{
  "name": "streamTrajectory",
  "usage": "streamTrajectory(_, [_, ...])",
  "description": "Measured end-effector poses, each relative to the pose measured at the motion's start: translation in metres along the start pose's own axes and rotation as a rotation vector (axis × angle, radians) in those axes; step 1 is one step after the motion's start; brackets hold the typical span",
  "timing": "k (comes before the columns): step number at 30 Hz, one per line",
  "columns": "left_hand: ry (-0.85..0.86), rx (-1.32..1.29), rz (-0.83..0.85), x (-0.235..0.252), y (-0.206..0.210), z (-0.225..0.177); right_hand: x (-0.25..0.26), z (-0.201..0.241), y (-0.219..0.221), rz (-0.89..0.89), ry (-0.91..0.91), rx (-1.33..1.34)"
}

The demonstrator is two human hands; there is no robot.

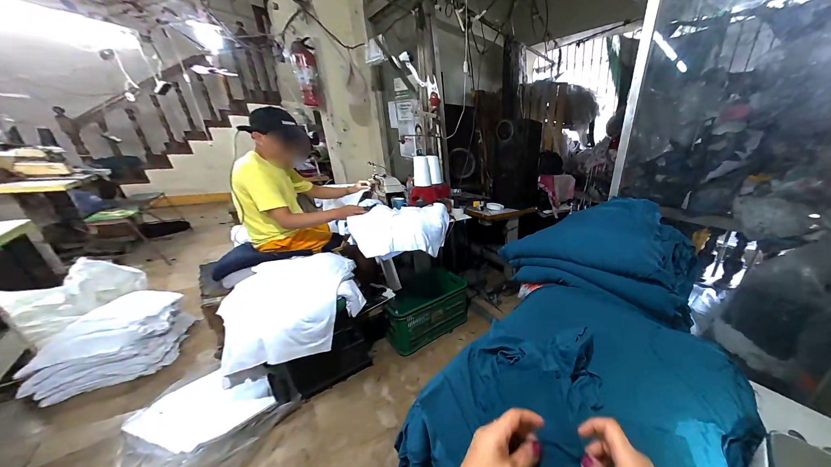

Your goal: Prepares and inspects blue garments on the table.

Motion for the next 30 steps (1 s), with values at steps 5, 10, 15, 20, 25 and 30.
streamTrajectory(5, [-0.28,0.214,0.077,0.035,0.014,0.049,0.045,-0.039,0.027,0.175,0.341,-0.271])
streamTrajectory(10, [-0.324,0.26,0.115,0.03,0.011,0.051,0.047,-0.042,0.03,0.231,0.361,-0.32])
streamTrajectory(15, [-0.208,0.473,0.207,0.031,0.015,0.041,0.051,-0.042,0.034,0.289,0.285,-0.345])
streamTrajectory(20, [-0.236,0.573,0.273,0.037,0.021,0.046,0.055,-0.054,0.037,0.321,0.323,-0.378])
streamTrajectory(25, [-0.065,0.127,0.019,0.032,0.001,0.002,0.051,-0.038,0.014,0.166,0.252,-0.064])
streamTrajectory(30, [0.021,-0.432,-0.112,0.023,-0.007,-0.05,0.031,0.006,-0.033,-0.051,0.088,0.528])
Point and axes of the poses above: each hand's wrist, its own x-axis towards the middle knuckle, its own y-axis out of the palm, z = x × y, the point moved 10 cm from there along x, towards the middle knuckle, and after that the axes turned 13 degrees about -z, right-handed, at the moved point
